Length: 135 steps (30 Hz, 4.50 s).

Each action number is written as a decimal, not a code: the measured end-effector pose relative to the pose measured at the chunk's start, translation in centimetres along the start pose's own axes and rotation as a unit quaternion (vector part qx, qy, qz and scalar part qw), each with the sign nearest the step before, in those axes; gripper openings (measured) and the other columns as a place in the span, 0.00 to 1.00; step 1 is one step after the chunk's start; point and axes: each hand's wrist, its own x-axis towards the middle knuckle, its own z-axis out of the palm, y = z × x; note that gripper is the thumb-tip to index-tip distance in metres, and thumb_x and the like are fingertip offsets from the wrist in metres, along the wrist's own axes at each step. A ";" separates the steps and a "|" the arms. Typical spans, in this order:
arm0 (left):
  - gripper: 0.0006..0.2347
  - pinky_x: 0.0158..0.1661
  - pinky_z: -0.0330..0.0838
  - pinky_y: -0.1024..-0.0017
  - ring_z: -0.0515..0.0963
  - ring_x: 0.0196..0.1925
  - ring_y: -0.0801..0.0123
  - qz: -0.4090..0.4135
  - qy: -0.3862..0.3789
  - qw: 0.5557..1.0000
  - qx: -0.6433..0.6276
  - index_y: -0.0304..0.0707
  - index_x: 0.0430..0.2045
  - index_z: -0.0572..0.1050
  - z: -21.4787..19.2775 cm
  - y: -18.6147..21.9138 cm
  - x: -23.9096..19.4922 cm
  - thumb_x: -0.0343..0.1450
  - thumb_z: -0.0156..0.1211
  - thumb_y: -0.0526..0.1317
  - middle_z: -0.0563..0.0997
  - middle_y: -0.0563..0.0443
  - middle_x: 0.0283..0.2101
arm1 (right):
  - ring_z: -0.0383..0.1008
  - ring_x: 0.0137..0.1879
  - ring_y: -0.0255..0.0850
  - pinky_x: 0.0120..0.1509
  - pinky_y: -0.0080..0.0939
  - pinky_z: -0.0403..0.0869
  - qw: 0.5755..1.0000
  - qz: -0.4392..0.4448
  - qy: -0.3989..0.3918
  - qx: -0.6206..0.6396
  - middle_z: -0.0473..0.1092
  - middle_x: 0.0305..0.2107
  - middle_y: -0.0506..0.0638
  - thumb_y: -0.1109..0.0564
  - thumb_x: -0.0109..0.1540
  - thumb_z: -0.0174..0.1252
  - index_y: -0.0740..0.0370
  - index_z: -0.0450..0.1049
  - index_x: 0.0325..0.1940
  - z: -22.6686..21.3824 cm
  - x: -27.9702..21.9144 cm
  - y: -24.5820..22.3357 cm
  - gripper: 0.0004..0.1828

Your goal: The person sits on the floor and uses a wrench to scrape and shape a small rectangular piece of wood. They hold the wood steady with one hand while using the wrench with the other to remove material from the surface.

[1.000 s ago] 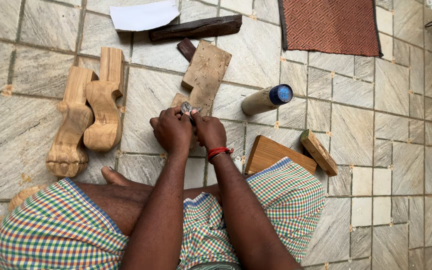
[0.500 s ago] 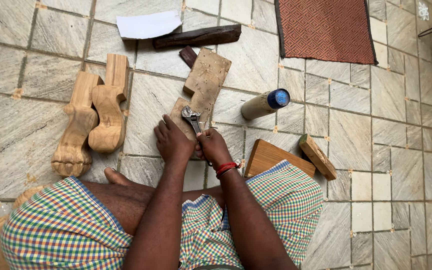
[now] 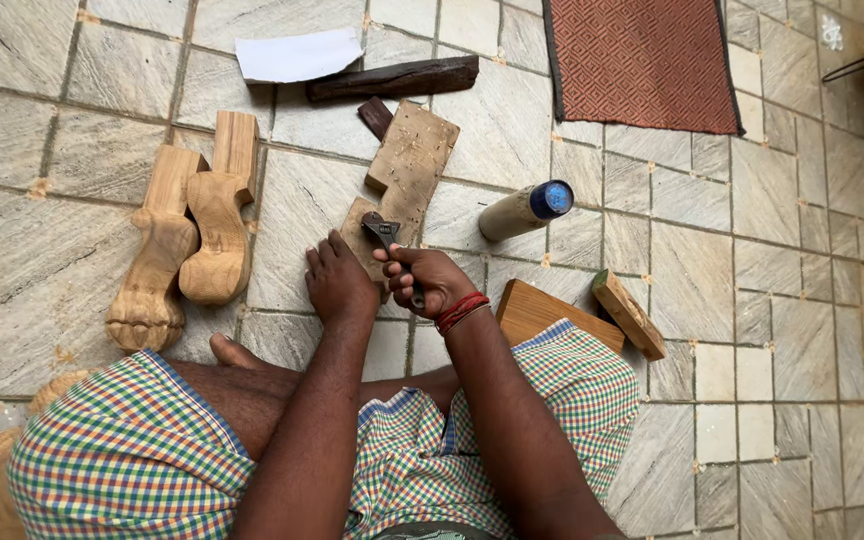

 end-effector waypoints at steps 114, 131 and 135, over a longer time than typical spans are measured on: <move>0.09 0.38 0.78 0.62 0.86 0.37 0.63 0.042 0.016 0.983 -0.181 0.44 0.39 0.82 0.3 1.4 3.2 0.68 0.67 0.42 0.86 0.54 0.34 | 0.76 0.19 0.38 0.24 0.38 0.74 0.945 -0.181 0.226 -0.152 0.76 0.17 0.54 0.42 0.65 0.60 0.70 0.79 0.33 0.1 -0.2 3.5 0.24; 0.11 0.40 0.79 0.67 0.86 0.36 0.70 -0.067 -0.030 0.957 -0.281 0.44 0.40 0.80 -0.6 2.0 2.6 0.67 0.67 0.44 0.87 0.55 0.37 | 0.66 0.14 0.34 0.19 0.36 0.65 0.898 -0.218 0.278 -0.261 0.68 0.11 0.47 0.37 0.68 0.53 0.64 0.77 0.27 0.6 0.5 3.7 0.29; 0.10 0.39 0.79 0.67 0.86 0.36 0.70 -0.073 -0.032 0.959 -0.272 0.44 0.39 0.81 -0.7 2.1 2.7 0.67 0.67 0.43 0.87 0.55 0.37 | 0.68 0.15 0.34 0.20 0.36 0.66 0.895 -0.206 0.287 -0.271 0.69 0.12 0.48 0.37 0.68 0.54 0.64 0.79 0.29 0.8 0.5 3.5 0.29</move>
